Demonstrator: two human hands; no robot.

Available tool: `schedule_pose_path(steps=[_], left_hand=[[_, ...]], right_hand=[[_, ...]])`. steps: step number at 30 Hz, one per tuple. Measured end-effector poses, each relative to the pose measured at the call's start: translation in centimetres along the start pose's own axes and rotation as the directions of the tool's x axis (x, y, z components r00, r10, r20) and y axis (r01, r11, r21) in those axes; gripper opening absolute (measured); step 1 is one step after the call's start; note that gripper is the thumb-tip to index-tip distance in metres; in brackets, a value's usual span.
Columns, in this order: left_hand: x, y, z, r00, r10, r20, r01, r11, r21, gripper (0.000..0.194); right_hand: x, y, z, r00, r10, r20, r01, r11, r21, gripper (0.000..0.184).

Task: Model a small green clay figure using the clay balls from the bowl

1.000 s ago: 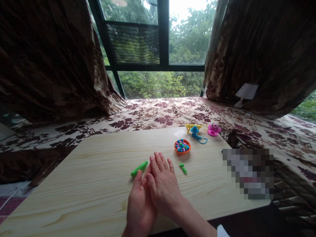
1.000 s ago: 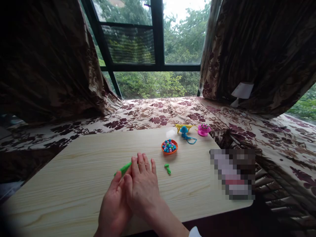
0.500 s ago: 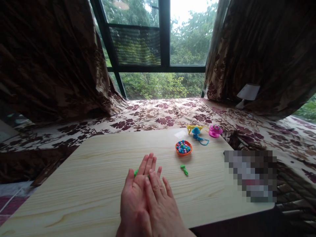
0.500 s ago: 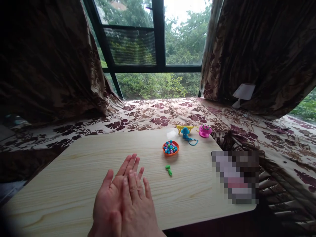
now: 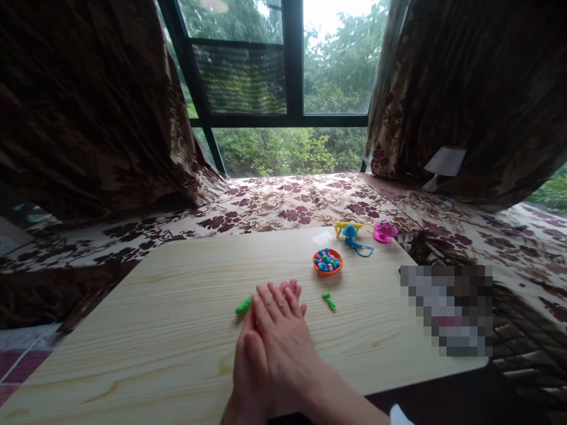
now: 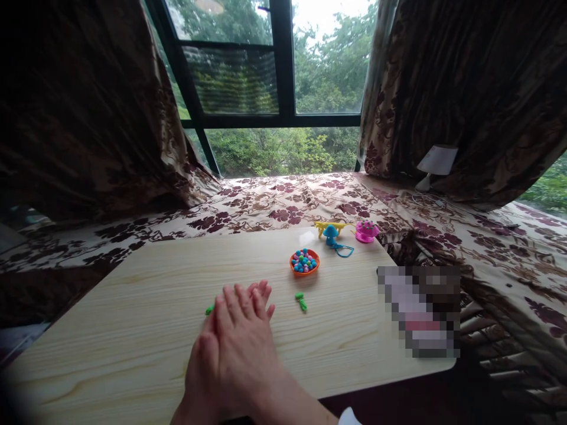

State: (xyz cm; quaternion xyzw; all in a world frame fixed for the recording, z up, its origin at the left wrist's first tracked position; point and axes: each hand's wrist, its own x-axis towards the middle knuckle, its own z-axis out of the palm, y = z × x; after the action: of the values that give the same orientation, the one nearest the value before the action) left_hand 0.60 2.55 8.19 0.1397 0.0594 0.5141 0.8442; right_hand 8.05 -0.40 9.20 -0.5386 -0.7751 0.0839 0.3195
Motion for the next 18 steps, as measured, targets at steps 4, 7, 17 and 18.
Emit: schedule_pose_path(steps=[4, 7, 17, 18], left_hand=[[0.0, 0.7, 0.5, 0.999, -0.021, -0.034, 0.022, 1.0, 0.019, 0.051], [0.3, 1.4, 0.7, 0.997, 0.026, -0.067, -0.022, 0.998, 0.064, 0.053], [-0.3, -0.6, 0.7, 0.947, -0.117, -0.298, 0.187, 0.958, 0.217, 0.033], [-0.4, -0.4, 0.4, 0.94, -0.113, -0.322, 0.197, 0.95, 0.243, 0.033]], right_hand=[[-0.1, 0.8, -0.5, 0.998, 0.062, 0.009, -0.061, 0.997, -0.04, 0.05], [-1.4, 0.2, -0.2, 0.993, -0.096, 0.067, 0.097, 0.995, -0.011, 0.057], [0.8, 3.9, -1.5, 0.991, 0.131, -0.034, -0.126, 0.983, 0.133, 0.043], [0.6, 4.1, -1.5, 0.991, 0.13, -0.037, -0.12, 0.973, 0.198, 0.044]])
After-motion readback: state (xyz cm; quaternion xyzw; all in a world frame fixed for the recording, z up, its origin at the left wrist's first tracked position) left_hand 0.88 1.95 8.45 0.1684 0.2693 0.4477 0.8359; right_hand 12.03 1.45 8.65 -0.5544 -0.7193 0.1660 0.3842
